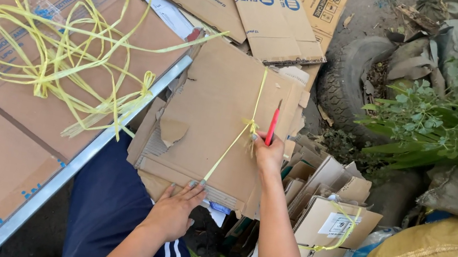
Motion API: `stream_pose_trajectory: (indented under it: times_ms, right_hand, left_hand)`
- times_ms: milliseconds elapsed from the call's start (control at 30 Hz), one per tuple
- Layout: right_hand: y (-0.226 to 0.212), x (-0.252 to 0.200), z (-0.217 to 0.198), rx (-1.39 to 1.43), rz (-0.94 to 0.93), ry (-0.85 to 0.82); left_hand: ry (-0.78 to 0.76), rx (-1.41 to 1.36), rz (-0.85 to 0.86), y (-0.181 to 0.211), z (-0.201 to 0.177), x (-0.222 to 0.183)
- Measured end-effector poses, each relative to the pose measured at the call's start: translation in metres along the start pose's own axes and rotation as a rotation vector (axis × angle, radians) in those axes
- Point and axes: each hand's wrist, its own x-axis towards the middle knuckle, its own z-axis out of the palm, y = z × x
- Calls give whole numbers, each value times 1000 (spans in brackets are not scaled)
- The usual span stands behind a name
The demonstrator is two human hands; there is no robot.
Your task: Bundling cardboard boxes by cutting straps and tying them with plastic twine
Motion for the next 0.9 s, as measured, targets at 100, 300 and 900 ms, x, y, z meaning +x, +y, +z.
stream_pose_trajectory:
  times_ms: [100, 300, 900]
  right_hand:
    - [8, -13, 4, 80, 64, 29]
    - [16, -31, 8, 130, 8, 45]
    - [-20, 75, -10, -348, -286, 179]
  left_hand:
    - [-15, 1, 0, -2, 0, 1]
    - [-12, 13, 0, -2, 0, 2]
    - [-10, -2, -10, 0, -4, 2]
